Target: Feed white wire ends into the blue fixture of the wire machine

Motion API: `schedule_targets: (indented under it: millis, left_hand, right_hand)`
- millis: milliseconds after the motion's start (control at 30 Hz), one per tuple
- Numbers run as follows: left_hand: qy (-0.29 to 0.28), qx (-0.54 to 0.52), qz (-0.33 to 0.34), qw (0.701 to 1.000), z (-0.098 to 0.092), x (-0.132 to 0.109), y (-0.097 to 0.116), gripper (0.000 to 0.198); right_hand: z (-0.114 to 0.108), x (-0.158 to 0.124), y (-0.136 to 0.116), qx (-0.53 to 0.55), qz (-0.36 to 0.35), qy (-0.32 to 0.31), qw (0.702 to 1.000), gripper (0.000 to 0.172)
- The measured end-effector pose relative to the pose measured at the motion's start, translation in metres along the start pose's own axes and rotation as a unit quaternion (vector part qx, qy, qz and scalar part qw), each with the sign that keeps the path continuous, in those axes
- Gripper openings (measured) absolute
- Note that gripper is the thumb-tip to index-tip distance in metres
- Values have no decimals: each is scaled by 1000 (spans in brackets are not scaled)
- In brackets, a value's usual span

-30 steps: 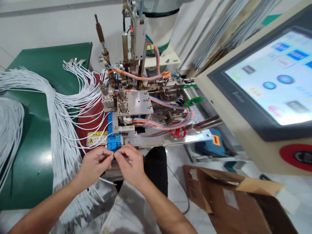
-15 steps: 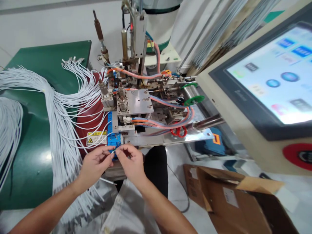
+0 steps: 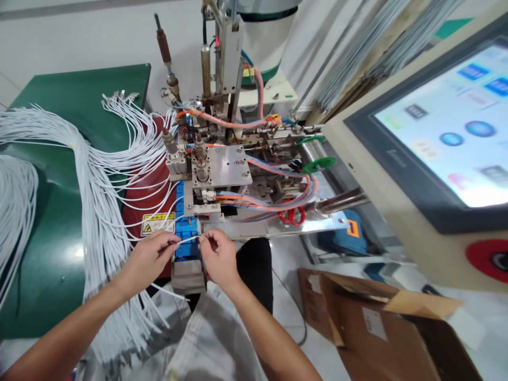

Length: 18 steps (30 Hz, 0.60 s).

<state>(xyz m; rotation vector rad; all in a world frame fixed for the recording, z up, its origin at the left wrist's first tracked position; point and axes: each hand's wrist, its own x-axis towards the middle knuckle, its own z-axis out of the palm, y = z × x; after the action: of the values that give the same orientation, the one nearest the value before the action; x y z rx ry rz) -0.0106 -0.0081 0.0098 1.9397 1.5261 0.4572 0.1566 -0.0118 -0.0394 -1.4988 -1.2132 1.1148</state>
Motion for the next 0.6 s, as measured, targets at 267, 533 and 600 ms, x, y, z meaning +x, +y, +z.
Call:
schedule_targets:
  millis: [267,533,600]
  left_hand:
    - [18,42,34,998,6,7,-7,16]
    - [16,29,39,999,8,9,-12,18]
    - [11,25,42,999,7,9,-12,18]
  right_hand:
    - [1,4,2,22,54,-43,997,14]
    - [-8,11,6,-4,17,-104,994,20]
    - [-10,14,6,-82,-47,-95,991,25]
